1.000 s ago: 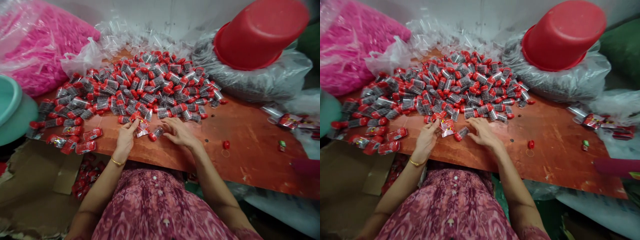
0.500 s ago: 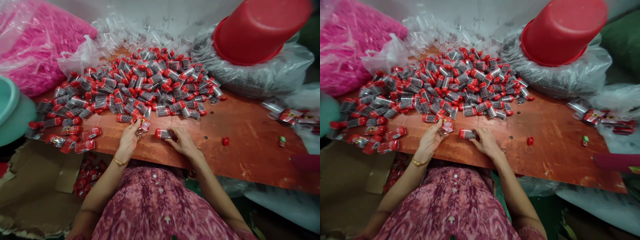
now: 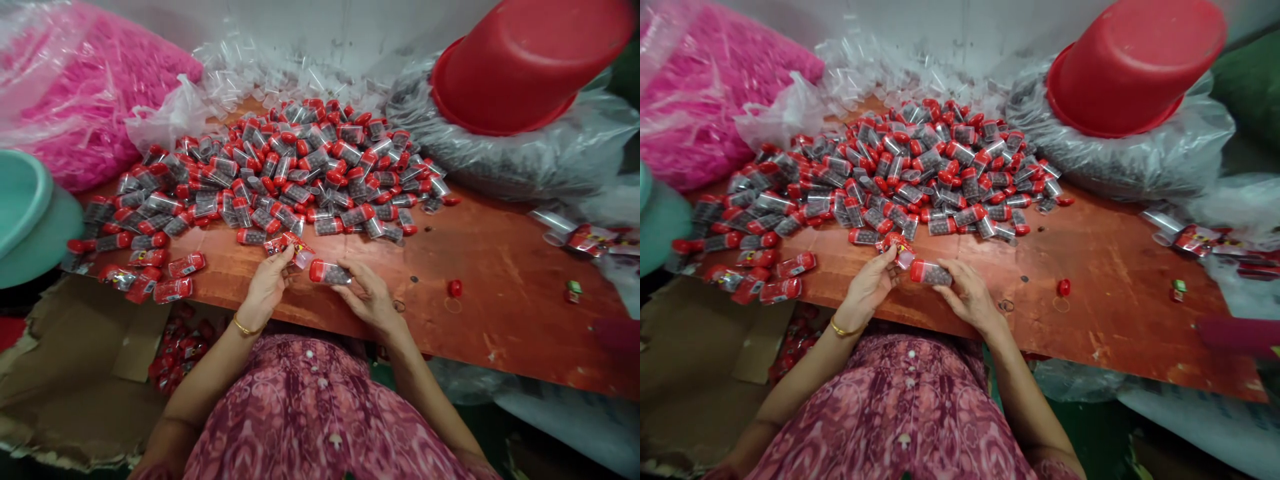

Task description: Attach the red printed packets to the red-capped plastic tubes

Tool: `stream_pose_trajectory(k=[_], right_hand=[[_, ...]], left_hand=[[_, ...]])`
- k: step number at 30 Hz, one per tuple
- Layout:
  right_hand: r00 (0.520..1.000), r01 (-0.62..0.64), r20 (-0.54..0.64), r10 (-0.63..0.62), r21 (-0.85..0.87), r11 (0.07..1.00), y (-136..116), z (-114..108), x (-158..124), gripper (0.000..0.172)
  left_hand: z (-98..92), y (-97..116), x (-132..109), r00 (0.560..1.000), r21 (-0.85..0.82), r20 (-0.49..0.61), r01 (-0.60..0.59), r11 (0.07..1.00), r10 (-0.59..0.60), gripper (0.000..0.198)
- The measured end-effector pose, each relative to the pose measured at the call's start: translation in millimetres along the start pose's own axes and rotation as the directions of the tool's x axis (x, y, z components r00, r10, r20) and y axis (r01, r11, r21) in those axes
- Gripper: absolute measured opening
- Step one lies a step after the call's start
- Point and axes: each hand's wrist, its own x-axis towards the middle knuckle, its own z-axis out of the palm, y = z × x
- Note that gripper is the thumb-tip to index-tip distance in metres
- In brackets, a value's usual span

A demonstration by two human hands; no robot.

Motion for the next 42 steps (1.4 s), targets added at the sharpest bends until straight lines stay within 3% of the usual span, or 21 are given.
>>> stream_pose_trajectory(k=[4, 8, 14, 18, 26, 30, 36, 42], right_hand=[[0.98, -0.199, 0.053, 0.191, 0.231, 0.953, -8, 1, -4, 0.028], [0.913, -0.391, 0.081, 0.4, 0.452, 0.802, -18, 9, -4, 0.046], [0.819, -0.534, 0.15, 0.554, 0.55, 0.642, -24, 19, 4, 0.055], [0.777, -0.56, 0.145, 0.613, 0.603, 0.568, -23, 21, 7, 0.055], [0.74, -0.581, 0.214, 0.637, 0.68, 0.447, -15, 34, 0, 0.051], [0.754, -0.575, 0.197, 0.627, 0.66, 0.484, -19, 39, 0, 0.052], [0.75, -0.503, 0.031, 0.661, 0.676, 0.539, -29, 49, 0, 0.053], [0.738, -0.523, 0.073, 0.671, 0.691, 0.5, -31, 53, 4, 0.052]], left_hand=[[2.5, 0, -2, 1.0, 0.016, 0.003, 0.012, 1.0, -0.012, 0.031], [6.1, -2, -5, 1.0, 0.02, 0.025, -0.002, 1.0, 0.001, 0.029], [5.9, -4, -8, 0.998, 0.058, 0.022, -0.059, 0.997, 0.058, 0.036], [3.6, -5, -8, 0.995, 0.116, 0.003, -0.101, 0.988, 0.101, 0.036], [2.5, -6, -3, 0.982, 0.153, -0.018, -0.181, 0.971, 0.186, 0.034], [5.1, -9, -5, 0.977, 0.102, 0.003, -0.215, 0.971, 0.215, 0.035], [11.1, -15, -7, 0.979, 0.009, -0.018, -0.201, 0.979, 0.201, 0.038], [11.4, -21, -6, 0.989, 0.026, 0.023, -0.15, 0.988, 0.149, 0.039]])
